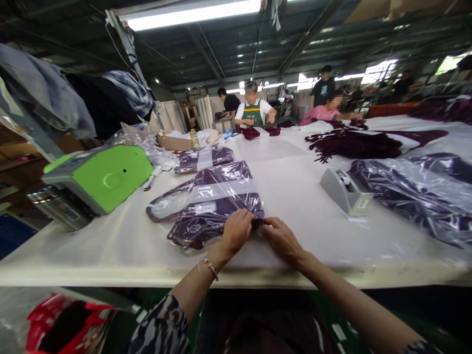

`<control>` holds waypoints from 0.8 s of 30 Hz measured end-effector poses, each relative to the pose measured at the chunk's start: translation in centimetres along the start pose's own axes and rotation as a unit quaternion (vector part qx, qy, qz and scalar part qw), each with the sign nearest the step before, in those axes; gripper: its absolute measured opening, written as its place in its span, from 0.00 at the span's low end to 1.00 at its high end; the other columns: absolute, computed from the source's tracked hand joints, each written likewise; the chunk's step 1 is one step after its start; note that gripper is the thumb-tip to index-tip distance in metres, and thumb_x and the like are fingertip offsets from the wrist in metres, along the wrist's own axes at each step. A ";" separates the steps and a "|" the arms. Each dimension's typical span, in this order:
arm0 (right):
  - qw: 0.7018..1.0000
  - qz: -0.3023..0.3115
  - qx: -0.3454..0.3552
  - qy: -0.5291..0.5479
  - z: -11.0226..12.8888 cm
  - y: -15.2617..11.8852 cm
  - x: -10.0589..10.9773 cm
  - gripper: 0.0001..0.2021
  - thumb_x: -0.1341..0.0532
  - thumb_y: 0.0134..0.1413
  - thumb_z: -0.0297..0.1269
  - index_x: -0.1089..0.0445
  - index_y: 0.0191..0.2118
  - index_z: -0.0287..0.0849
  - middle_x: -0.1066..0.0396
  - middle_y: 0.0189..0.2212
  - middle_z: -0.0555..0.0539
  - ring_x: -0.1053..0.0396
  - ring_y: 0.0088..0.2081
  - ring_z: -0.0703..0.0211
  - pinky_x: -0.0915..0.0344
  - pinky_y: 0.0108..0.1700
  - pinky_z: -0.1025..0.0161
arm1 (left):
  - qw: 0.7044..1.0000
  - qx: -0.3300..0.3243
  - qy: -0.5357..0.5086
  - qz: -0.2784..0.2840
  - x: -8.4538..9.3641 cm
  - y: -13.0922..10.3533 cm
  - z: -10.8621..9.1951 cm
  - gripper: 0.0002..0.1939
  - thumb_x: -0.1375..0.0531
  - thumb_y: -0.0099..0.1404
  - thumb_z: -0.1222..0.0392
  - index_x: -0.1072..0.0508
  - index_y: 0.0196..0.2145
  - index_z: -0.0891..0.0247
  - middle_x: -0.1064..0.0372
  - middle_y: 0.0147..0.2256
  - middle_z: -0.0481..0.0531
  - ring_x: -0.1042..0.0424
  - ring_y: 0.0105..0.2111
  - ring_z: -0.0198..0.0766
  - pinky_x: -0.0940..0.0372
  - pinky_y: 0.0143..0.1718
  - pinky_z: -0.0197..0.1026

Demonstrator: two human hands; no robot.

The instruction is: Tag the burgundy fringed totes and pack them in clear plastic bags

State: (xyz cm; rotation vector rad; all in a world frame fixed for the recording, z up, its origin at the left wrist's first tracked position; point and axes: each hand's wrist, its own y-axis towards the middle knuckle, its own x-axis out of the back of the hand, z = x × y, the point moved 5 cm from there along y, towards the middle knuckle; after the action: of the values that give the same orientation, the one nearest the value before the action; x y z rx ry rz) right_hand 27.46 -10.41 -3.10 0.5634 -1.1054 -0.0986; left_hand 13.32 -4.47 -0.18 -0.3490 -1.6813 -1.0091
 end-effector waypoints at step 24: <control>0.778 0.282 -0.426 0.366 -3.8 4.6 -1.8 0.21 0.25 0.39 0.49 0.28 0.30 0.36 0.29 0.21 0.48 0.31 0.25 0.62 0.31 0.29 0.65 | 0.992 -0.119 0.042 -0.024 -1.8 -4.3 -0.3 0.20 0.47 0.71 0.65 0.36 0.60 0.63 0.31 0.54 0.57 0.32 0.48 0.43 0.37 0.49 0.46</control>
State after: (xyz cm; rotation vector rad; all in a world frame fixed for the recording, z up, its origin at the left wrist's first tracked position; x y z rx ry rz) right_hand 28.97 -4.43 -3.65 -0.5488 -0.3258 0.1405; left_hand 11.30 -6.81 -3.70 -0.4176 -1.5034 -1.2482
